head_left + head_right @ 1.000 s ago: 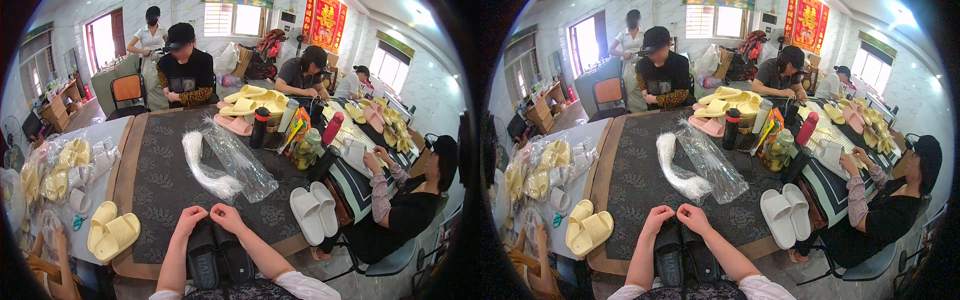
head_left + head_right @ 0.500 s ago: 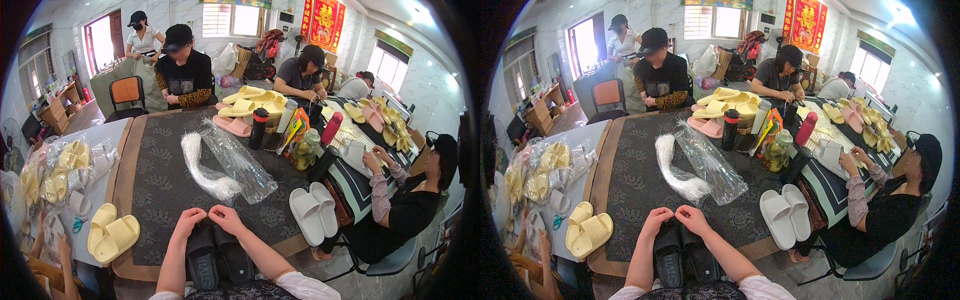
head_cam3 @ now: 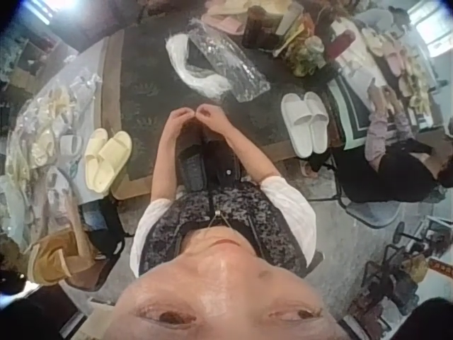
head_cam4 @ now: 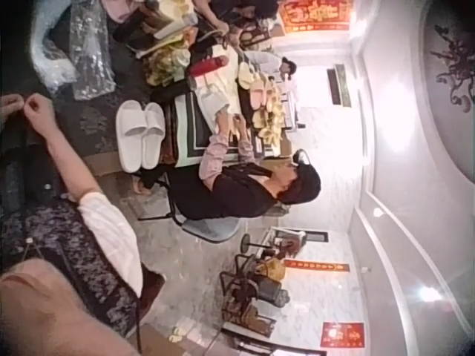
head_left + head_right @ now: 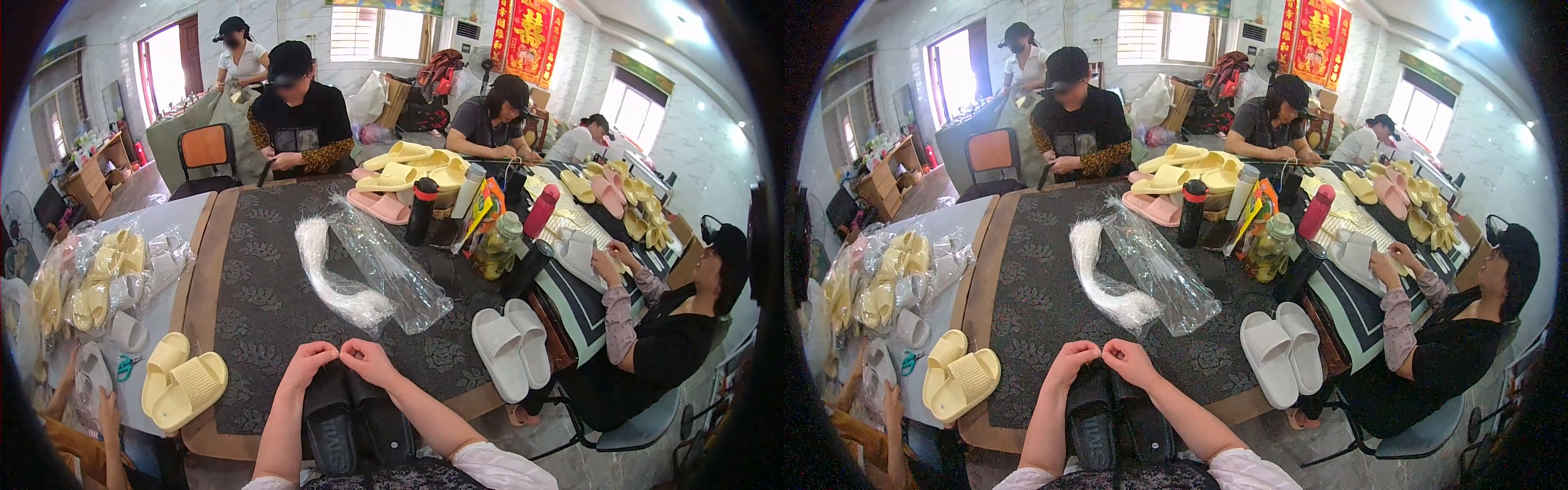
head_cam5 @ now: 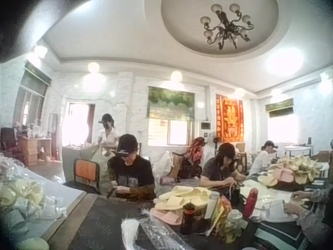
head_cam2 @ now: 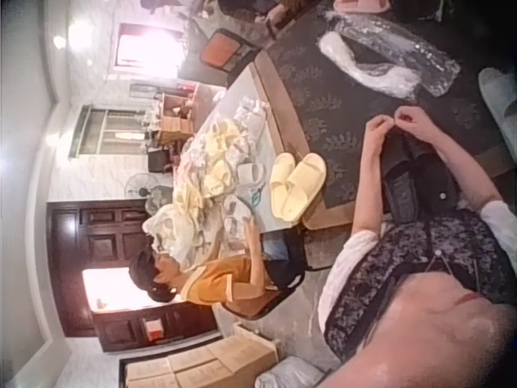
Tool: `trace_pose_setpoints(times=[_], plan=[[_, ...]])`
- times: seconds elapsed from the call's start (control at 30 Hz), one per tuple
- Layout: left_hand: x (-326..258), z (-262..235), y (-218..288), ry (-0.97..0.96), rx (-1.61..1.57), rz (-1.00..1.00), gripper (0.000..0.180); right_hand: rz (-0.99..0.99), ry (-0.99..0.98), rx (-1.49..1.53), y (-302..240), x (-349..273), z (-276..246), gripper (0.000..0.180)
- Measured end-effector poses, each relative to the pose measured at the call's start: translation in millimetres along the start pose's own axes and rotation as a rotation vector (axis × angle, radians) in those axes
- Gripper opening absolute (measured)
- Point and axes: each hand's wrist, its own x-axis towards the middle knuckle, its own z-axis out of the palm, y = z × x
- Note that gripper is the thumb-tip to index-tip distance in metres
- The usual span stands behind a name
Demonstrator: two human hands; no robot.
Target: Inspecting and pairing foam slippers at a manufacturing table.
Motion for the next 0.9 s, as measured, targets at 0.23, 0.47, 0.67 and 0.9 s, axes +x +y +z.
trace_pose_setpoints(times=[0.23,0.47,0.67,0.9], plan=[[2.0,0.7,1.5,-0.018,0.04,0.005,0.009,0.014,0.012,0.027,4.0,0.0,1.4,0.013],[1.4,5.0,3.7,-0.015,0.046,-0.01,0.01,0.033,0.009,0.063,9.8,2.3,1.3,0.012],[-2.9,17.0,7.7,0.082,0.025,0.065,0.011,0.006,0.098,0.08,9.7,2.5,1.7,0.012],[-1.1,11.0,0.6,0.085,0.05,0.08,0.011,0.022,0.103,0.037,3.0,1.8,0.0,0.014]])
